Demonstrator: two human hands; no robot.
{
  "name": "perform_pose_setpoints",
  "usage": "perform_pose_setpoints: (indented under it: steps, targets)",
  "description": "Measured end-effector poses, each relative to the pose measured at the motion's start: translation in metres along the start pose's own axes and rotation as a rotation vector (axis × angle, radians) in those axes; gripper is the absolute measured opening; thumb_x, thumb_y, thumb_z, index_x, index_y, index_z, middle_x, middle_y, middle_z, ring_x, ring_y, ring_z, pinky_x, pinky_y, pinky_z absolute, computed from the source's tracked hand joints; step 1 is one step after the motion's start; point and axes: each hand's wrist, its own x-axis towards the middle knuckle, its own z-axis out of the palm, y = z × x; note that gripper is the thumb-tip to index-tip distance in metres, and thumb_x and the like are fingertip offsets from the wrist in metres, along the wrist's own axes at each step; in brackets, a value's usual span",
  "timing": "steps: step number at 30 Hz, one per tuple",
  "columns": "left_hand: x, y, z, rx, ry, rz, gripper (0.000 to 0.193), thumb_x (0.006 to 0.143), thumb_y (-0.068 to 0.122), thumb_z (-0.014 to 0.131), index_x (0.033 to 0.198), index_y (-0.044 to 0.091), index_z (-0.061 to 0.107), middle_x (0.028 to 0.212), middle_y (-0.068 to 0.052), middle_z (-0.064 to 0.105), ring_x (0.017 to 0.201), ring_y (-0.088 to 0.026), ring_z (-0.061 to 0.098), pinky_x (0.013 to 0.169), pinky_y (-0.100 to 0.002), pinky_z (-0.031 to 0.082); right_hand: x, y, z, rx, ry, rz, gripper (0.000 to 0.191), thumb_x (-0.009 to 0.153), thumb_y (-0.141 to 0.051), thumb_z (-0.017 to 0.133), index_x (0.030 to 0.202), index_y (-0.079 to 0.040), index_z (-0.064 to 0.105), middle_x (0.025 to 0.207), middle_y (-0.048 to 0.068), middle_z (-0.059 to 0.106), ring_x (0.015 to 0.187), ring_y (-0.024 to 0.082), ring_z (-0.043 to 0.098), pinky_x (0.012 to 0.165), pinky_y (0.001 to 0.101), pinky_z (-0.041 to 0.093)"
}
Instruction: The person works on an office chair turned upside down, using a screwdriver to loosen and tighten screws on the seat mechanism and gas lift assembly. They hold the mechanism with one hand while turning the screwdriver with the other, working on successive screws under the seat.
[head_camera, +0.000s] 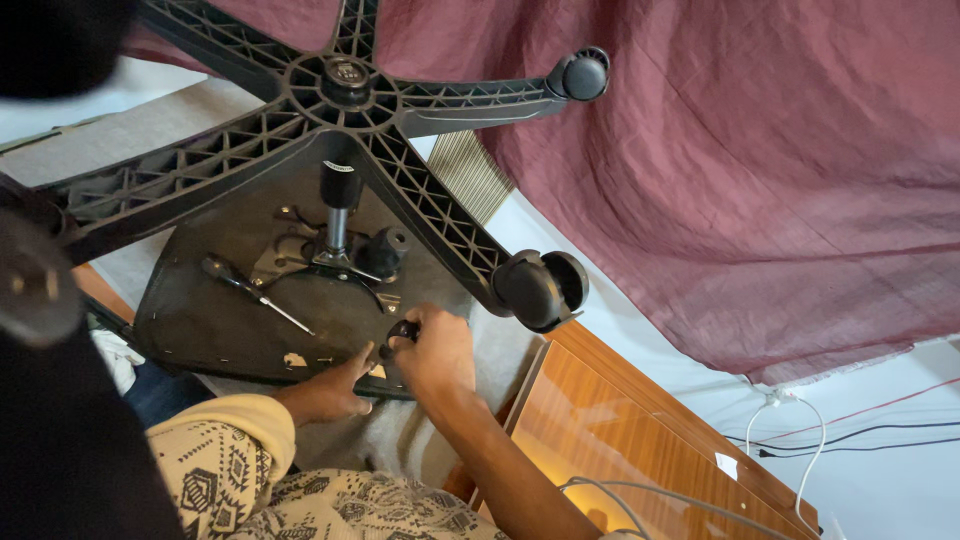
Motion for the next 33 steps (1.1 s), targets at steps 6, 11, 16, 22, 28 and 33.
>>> perform_pose_setpoints:
  steps: [6,11,16,22,28,33]
  targets:
    - [0.006,0.007,-0.001,-0.098,0.169,-0.103,0.121,0.077,0.007,0.069,0.159,0.008,-0.02,0.157,-0.016,0.045,0.143,-0.026,0.049,0.112,-0.031,0.045,-0.001,-0.003,0.001,-0.044,-0.001,0.007,0.03,0.074,-0.014,0.084,0.099,-0.004,0.072,0.09,0.02,0.075,0.088,0.037,0.073,0.081,0.0431,0.057]
    - [0.01,0.0,-0.004,0.016,0.067,-0.121,0.12,0.077,0.008,0.071,0.159,0.004,-0.017,0.157,-0.014,0.048,0.141,-0.028,0.054,0.115,-0.03,0.041,0.005,0.002,-0.003,-0.066,0.01,0.018,0.031,0.073,-0.014,0.084,0.1,-0.005,0.072,0.091,0.019,0.075,0.09,0.037,0.073,0.081,0.0439,0.057]
    - [0.011,-0.002,-0.004,0.086,0.084,-0.065,0.116,0.078,0.012,0.073,0.16,0.004,-0.009,0.157,-0.014,0.047,0.142,-0.029,0.05,0.115,-0.032,0.041,0.006,-0.001,0.001,-0.019,-0.036,-0.039,0.031,0.075,-0.014,0.084,0.101,-0.005,0.071,0.093,0.02,0.075,0.09,0.037,0.074,0.082,0.0435,0.057]
    - [0.003,0.004,-0.002,0.139,0.168,0.012,0.089,0.077,0.015,0.074,0.152,0.007,0.026,0.138,-0.018,0.06,0.125,-0.033,0.062,0.103,-0.037,0.049,0.006,-0.005,0.001,0.037,0.001,-0.12,0.024,0.077,-0.012,0.081,0.098,-0.005,0.073,0.09,0.019,0.075,0.085,0.036,0.075,0.079,0.043,0.058]
    - [0.001,0.023,-0.004,0.251,0.275,-0.002,0.03,0.093,0.03,0.065,0.103,0.002,0.071,0.096,-0.02,0.074,0.094,-0.039,0.073,0.085,-0.048,0.054,0.007,-0.004,-0.003,0.042,-0.065,-0.163,0.023,0.072,-0.016,0.083,0.09,-0.006,0.074,0.081,0.015,0.075,0.076,0.032,0.075,0.073,0.0413,0.058]
    - [0.02,0.026,-0.007,0.448,0.23,0.054,0.037,0.106,0.033,0.055,0.095,0.002,0.073,0.092,-0.023,0.073,0.091,-0.04,0.071,0.085,-0.048,0.052,0.009,-0.001,-0.001,0.011,-0.012,-0.146,0.026,0.072,-0.022,0.085,0.087,-0.005,0.073,0.081,0.015,0.075,0.075,0.032,0.074,0.072,0.042,0.058]
